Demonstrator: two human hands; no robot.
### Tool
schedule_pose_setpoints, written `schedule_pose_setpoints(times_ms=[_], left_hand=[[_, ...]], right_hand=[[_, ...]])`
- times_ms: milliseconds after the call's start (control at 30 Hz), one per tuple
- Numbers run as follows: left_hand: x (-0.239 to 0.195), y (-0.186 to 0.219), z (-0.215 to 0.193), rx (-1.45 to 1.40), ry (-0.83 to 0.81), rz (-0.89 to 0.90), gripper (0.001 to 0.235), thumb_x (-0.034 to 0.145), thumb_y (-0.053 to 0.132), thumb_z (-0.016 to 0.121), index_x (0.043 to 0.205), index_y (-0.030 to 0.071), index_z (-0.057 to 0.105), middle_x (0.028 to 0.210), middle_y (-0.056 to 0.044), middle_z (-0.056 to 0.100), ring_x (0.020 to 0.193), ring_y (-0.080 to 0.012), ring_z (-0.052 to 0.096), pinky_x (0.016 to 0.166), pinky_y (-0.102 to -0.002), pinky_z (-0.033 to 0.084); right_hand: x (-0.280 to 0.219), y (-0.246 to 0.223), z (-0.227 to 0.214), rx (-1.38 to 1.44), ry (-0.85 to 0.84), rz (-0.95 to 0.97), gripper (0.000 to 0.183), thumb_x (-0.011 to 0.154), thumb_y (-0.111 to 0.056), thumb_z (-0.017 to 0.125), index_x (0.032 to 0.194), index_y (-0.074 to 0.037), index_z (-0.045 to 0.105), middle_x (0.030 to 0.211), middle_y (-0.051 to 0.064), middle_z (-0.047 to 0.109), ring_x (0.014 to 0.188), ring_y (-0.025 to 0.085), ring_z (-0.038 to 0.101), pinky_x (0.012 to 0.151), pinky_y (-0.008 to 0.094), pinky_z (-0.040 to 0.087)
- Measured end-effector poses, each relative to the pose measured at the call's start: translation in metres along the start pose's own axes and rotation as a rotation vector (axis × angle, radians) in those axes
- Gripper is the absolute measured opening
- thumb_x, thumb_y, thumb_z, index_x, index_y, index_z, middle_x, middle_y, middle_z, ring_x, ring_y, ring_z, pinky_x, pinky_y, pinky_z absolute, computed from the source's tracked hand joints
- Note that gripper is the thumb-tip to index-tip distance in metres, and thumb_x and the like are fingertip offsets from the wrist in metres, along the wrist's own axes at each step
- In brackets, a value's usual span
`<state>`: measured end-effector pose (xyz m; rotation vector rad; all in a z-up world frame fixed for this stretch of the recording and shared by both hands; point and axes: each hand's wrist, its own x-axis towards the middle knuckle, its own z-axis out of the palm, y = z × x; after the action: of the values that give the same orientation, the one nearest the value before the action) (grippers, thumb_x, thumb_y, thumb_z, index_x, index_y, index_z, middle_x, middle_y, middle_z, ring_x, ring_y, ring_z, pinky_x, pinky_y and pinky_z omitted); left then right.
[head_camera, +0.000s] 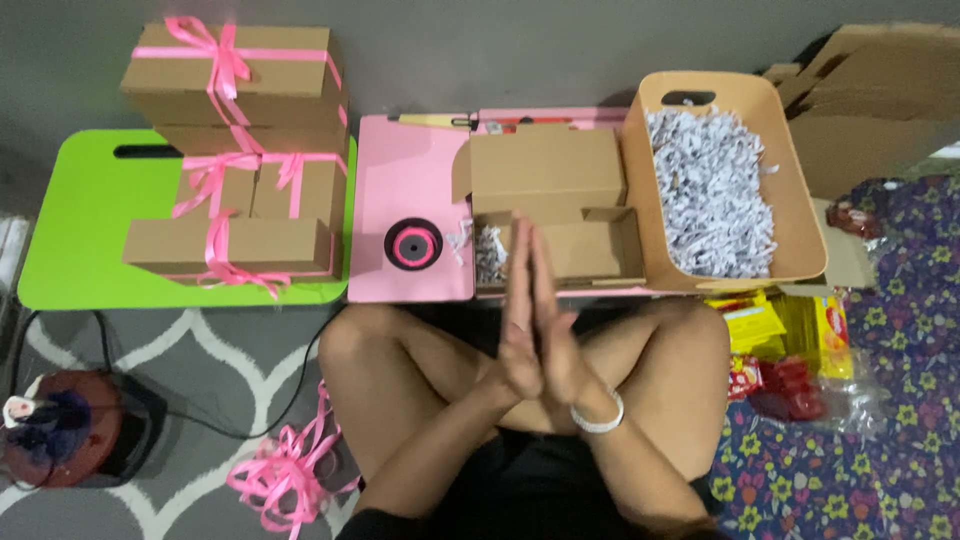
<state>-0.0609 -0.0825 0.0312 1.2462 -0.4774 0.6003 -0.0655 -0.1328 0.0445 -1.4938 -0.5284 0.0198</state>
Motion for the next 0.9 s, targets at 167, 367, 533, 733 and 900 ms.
schedule_pose_setpoints(times_ms=[167,367,533,733,900], left_hand=[[-0.009,-0.001,0.011,-0.044,-0.220,0.016,0.116,0.096,0.088,0.025,0.165,-0.004,0.009,0.173,-0.019,0.001,0.159,-0.0376,-0.010,0.130,-0.051,-0.011],[-0.009,-0.056,-0.019,0.278,-0.308,0.114,0.112,0.094,0.079,0.034,0.162,-0.007,0.015,0.171,-0.024,0.010,0.160,-0.0424,0.002,0.127,-0.059,-0.012],[0.004,-0.063,-0.061,0.861,-0.183,0.122,0.111,0.091,0.088,0.018,0.160,0.003,0.035,0.170,-0.021,0.022,0.159,-0.0417,0.005,0.121,-0.064,-0.020],[0.022,-0.058,-0.080,0.692,0.373,0.217,0.046,0.103,0.029,0.053,0.143,0.005,0.053,0.145,-0.012,0.053,0.139,-0.0294,0.047,0.122,-0.042,0.011],[0.027,-0.059,-0.097,0.807,0.440,0.206,0.041,0.094,0.018,0.068,0.132,0.006,0.059,0.130,-0.009,0.062,0.126,-0.0289,0.057,0.117,-0.038,0.031]], right_hand=[[0.034,0.050,-0.044,0.317,0.195,-0.026,0.085,0.104,-0.069,0.010,0.167,-0.014,-0.001,0.175,0.010,-0.003,0.161,0.032,-0.002,0.131,0.051,0.005],[0.023,-0.017,-0.003,0.303,0.213,0.278,0.072,0.106,-0.058,0.012,0.165,-0.017,0.017,0.169,0.007,0.023,0.155,0.030,0.023,0.128,0.053,0.010],[-0.047,0.107,-0.010,0.507,0.163,0.484,0.075,0.105,-0.062,0.013,0.165,-0.019,0.021,0.138,0.016,0.065,0.135,0.029,0.055,0.117,0.052,0.038],[-0.036,0.012,0.009,-0.042,-0.017,0.238,0.053,0.105,-0.003,0.050,0.157,-0.002,0.041,0.092,-0.003,0.054,0.073,0.007,0.036,0.066,0.018,0.035],[-0.019,0.036,0.004,-0.296,0.230,0.095,0.030,0.090,-0.006,0.074,0.118,-0.016,0.079,0.112,0.009,0.080,0.110,0.022,0.074,0.092,0.035,0.060]])
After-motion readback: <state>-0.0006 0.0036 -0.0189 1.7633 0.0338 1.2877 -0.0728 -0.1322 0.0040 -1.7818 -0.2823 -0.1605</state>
